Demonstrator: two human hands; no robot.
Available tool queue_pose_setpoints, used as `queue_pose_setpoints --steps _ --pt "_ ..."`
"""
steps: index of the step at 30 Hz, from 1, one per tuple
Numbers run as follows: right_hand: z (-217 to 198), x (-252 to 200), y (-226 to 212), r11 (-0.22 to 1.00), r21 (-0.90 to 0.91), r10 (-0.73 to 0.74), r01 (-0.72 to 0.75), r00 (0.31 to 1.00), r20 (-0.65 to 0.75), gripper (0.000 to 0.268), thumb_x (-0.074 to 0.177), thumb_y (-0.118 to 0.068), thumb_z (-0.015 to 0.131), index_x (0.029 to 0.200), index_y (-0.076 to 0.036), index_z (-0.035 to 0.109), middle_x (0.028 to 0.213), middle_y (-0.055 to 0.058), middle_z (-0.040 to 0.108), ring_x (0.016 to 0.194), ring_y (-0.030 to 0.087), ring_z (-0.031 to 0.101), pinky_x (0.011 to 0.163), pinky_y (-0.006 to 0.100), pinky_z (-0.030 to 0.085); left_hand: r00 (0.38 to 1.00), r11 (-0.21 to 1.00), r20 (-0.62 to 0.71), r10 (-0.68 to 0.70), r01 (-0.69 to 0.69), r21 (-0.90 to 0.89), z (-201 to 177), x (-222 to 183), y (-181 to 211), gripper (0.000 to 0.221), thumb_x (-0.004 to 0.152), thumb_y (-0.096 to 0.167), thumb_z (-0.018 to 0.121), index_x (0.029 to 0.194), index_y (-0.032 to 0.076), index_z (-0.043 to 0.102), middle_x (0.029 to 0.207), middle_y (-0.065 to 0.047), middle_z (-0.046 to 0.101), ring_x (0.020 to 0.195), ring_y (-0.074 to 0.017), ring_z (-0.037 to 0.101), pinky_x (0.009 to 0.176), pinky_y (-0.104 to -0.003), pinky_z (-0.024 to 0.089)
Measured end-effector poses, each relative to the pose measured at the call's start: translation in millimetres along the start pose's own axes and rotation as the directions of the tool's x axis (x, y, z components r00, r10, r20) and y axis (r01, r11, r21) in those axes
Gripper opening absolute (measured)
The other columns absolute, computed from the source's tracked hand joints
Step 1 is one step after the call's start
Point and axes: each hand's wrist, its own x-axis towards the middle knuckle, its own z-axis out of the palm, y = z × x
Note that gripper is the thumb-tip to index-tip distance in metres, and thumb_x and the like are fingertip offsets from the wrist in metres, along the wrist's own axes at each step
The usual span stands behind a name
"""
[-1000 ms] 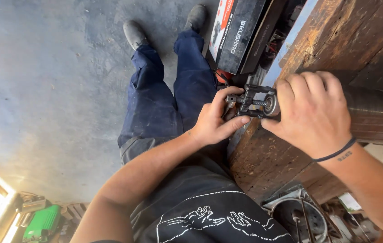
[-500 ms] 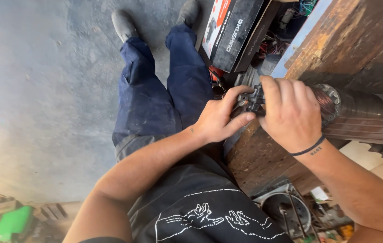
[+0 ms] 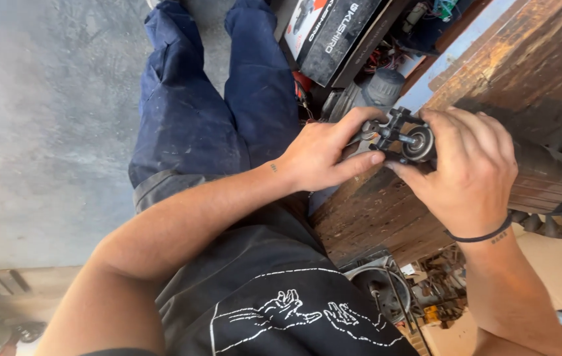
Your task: Disassembling a motor rotor using a bearing puller and a wrench on a workbench
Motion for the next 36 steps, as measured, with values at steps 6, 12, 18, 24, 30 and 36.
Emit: queue_pose_setpoints --steps 6,12,18,24,30,36 --pt "7 -1 -2 0.997 -0.079 -0.032 0.02 0.989 -0.144 0.07 0.102 -0.068 0.06 0.114 -0.002 0.077 0.105 0.008 0.081 0.104 0.024 0.073 0.095 0.039 0.049 1.0 1.0 0.006 -0.005 0.005 0.008 -2 3 0 0.052 0.099 0.052 0.054 0.138 0.02 0.041 0.072 -0.002 0.065 0.066 -0.0262 0.071 0.064 -0.041 0.054" --pt "10 -15 9 1.0 0.013 0.004 -0.003 0.994 -0.111 0.075 0.096 -0.068 0.066 0.119 0.002 0.08 0.112 0.015 0.076 0.108 0.028 0.071 0.095 0.044 0.053 1.0 1.0 0.025 -0.01 0.01 0.026 -6 5 2 0.048 0.099 0.048 0.055 0.135 0.019 0.043 0.07 -0.001 0.063 0.063 -0.0261 0.068 0.061 -0.042 0.051" --pt "5 -15 14 0.999 -0.043 0.025 -0.024 1.0 0.014 0.078 0.095 -0.076 0.059 0.123 -0.006 0.077 0.132 0.014 0.08 0.131 0.029 0.065 0.115 0.045 0.041 0.998 1.0 0.069 -0.014 0.013 0.015 -12 6 7 0.048 0.1 0.047 0.055 0.136 0.018 0.042 0.065 0.003 0.056 0.059 -0.0207 0.064 0.061 -0.038 0.051" --pt "17 -12 9 0.992 -0.113 0.038 -0.049 0.994 -0.1 0.055 0.095 -0.063 0.073 0.11 -0.01 0.076 0.117 0.005 0.082 0.118 0.023 0.071 0.108 0.04 0.045 0.997 0.998 0.065 -0.046 0.043 0.034 -13 5 10 0.048 0.1 0.044 0.057 0.137 0.018 0.043 0.065 0.005 0.051 0.056 -0.0171 0.056 0.06 -0.035 0.048" --pt "4 10 -2 0.984 -0.169 0.031 -0.058 0.986 -0.162 0.076 0.103 -0.082 0.044 0.094 -0.01 0.069 0.092 0.002 0.072 0.089 0.021 0.068 0.101 0.038 0.049 0.99 0.99 0.087 -0.113 0.105 0.089 -11 5 11 0.054 0.099 0.048 0.055 0.14 0.017 0.04 0.066 0.004 0.055 0.057 -0.02 0.058 0.065 -0.036 0.05" --pt "2 17 23 0.988 -0.092 -0.119 0.128 0.989 0.089 0.077 0.099 -0.087 0.043 0.082 -0.014 0.057 0.075 0.002 0.061 0.081 0.023 0.062 0.093 0.037 0.053 0.991 0.976 0.134 -0.001 -0.028 0.215 -7 8 -25 0.079 0.094 0.07 0.048 0.147 0.015 0.031 0.097 -0.004 0.071 0.081 -0.0323 0.075 0.071 -0.045 0.056"
